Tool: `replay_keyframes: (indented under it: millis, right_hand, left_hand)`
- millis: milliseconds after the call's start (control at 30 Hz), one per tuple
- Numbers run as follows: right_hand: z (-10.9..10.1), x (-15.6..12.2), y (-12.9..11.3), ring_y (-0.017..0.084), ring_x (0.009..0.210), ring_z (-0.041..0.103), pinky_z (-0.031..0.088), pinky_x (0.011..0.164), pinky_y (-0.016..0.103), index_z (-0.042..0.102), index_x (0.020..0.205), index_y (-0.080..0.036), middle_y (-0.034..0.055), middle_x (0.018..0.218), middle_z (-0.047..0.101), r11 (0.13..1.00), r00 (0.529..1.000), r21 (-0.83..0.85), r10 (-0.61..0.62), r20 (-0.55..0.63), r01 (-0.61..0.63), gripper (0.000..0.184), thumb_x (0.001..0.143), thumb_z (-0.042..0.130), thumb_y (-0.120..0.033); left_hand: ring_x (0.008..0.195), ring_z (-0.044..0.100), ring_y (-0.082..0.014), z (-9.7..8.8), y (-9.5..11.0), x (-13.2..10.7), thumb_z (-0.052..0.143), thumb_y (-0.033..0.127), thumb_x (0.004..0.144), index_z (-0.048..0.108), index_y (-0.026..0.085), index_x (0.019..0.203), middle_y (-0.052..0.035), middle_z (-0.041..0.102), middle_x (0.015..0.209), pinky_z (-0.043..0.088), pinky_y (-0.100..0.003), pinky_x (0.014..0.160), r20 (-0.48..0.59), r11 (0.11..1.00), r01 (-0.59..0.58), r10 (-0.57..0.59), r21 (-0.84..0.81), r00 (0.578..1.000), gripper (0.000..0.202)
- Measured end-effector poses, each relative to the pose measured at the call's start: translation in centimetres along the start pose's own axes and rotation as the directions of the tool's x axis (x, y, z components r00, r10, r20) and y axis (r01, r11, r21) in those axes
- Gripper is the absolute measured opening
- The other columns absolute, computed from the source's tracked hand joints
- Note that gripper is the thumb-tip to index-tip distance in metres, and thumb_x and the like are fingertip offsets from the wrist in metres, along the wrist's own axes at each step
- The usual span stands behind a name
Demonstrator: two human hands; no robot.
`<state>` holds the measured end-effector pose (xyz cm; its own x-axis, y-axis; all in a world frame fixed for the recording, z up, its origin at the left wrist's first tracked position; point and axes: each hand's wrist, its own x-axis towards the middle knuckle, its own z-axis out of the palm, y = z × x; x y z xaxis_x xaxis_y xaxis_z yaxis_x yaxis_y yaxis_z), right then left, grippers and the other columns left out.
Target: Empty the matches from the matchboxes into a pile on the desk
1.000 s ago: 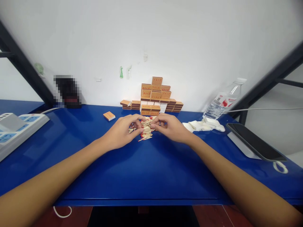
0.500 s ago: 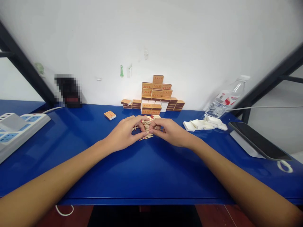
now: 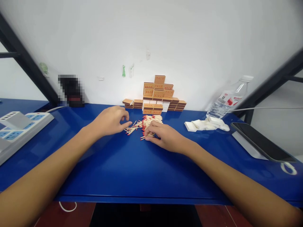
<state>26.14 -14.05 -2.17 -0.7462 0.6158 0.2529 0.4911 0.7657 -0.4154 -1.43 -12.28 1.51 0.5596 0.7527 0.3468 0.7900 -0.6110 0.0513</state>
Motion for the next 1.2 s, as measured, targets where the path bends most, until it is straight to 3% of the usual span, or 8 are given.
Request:
replay_keyframes:
  millis: [233, 367, 533, 667, 900, 1100, 1200]
  right_hand:
    - [-0.1, -0.1, 0.5, 0.019, 0.089, 0.060, 0.046, 0.078, 0.032, 0.064, 0.100, -0.020, 0.0073, 0.105, 0.063, 0.992, 1.000, -0.121, 0.017, -0.005, -0.018, 0.008, 0.103, 0.058, -0.025]
    - [-0.6, -0.2, 0.6, 0.019, 0.089, 0.060, 0.046, 0.078, 0.032, 0.064, 0.100, -0.020, 0.0084, 0.106, 0.062, 0.981, 0.999, -0.190, 0.019, -0.040, -0.027, 0.007, 0.102, 0.057, -0.021]
    - [-1.2, -0.4, 0.5, 0.020, 0.089, 0.061, 0.047, 0.078, 0.033, 0.065, 0.100, -0.020, 0.0089, 0.106, 0.062, 0.980, 0.996, -0.193, 0.026, -0.084, -0.042, 0.008, 0.101, 0.057, -0.020]
    - [-1.3, -0.4, 0.7, 0.021, 0.090, 0.061, 0.047, 0.078, 0.033, 0.065, 0.099, -0.021, 0.0088, 0.104, 0.062, 0.978, 0.996, -0.208, 0.017, -0.086, -0.035, 0.008, 0.101, 0.057, -0.020]
    - [-1.3, -0.4, 0.8, 0.021, 0.089, 0.061, 0.046, 0.077, 0.033, 0.065, 0.099, -0.020, 0.0092, 0.105, 0.062, 0.975, 0.996, -0.217, 0.019, -0.090, -0.038, 0.010, 0.101, 0.056, -0.021]
    - [-1.5, -0.5, 0.9, 0.020, 0.089, 0.060, 0.045, 0.077, 0.033, 0.066, 0.097, -0.019, 0.0088, 0.103, 0.063, 0.977, 0.991, -0.209, 0.011, -0.137, -0.040, 0.012, 0.101, 0.055, -0.021]
    - [-1.4, -0.3, 0.8, 0.017, 0.082, 0.058, 0.043, 0.074, 0.031, 0.067, 0.091, -0.019, 0.0056, 0.093, 0.064, 0.994, 0.979, -0.106, 0.014, -0.203, -0.036, 0.011, 0.098, 0.060, -0.022]
  left_hand:
    - [0.084, 0.062, -0.0248, 0.5, 0.5, -0.2, 0.075, 0.054, 0.079, 0.073, 0.022, 0.095, -0.0064, 0.068, 0.090, 0.040, -0.036, 0.077, 0.192, 0.997, 0.002, 0.012, -0.075, 0.981, 0.036]
    - [0.088, 0.063, -0.0260, -0.2, 0.0, -0.4, 0.075, 0.053, 0.078, 0.072, 0.022, 0.102, -0.0077, 0.070, 0.099, 0.041, -0.038, 0.083, 0.285, 0.996, 0.043, -0.020, -0.076, 0.958, 0.039]
    - [0.099, 0.063, -0.0266, -1.0, -1.4, -0.7, 0.074, 0.042, 0.081, 0.074, 0.024, 0.103, -0.0066, 0.073, 0.104, 0.042, -0.037, 0.087, 0.374, 0.985, 0.067, -0.004, -0.156, 0.928, 0.028]
    - [0.093, 0.063, -0.0237, -0.2, -2.3, -0.6, 0.069, 0.039, 0.087, 0.075, 0.024, 0.093, -0.0046, 0.073, 0.097, 0.041, -0.035, 0.087, 0.352, 0.977, 0.046, 0.031, -0.208, 0.936, 0.017]
    - [0.086, 0.061, -0.0218, 1.3, -2.4, -0.5, 0.063, 0.036, 0.093, 0.072, 0.022, 0.086, -0.0052, 0.071, 0.092, 0.039, -0.034, 0.084, 0.341, 0.977, 0.039, 0.036, -0.210, 0.939, 0.018]
    - [0.077, 0.060, -0.0189, 0.0, -1.4, -0.3, 0.059, 0.040, 0.097, 0.069, 0.021, 0.089, -0.0034, 0.070, 0.087, 0.041, -0.032, 0.076, 0.292, 0.958, 0.076, 0.008, -0.275, 0.956, 0.024]
    - [0.076, 0.059, -0.0170, -0.6, -0.2, 0.1, 0.057, 0.044, 0.100, 0.066, 0.020, 0.093, -0.0023, 0.069, 0.086, 0.043, -0.030, 0.072, 0.259, 0.879, 0.111, 0.014, -0.463, 0.966, 0.026]
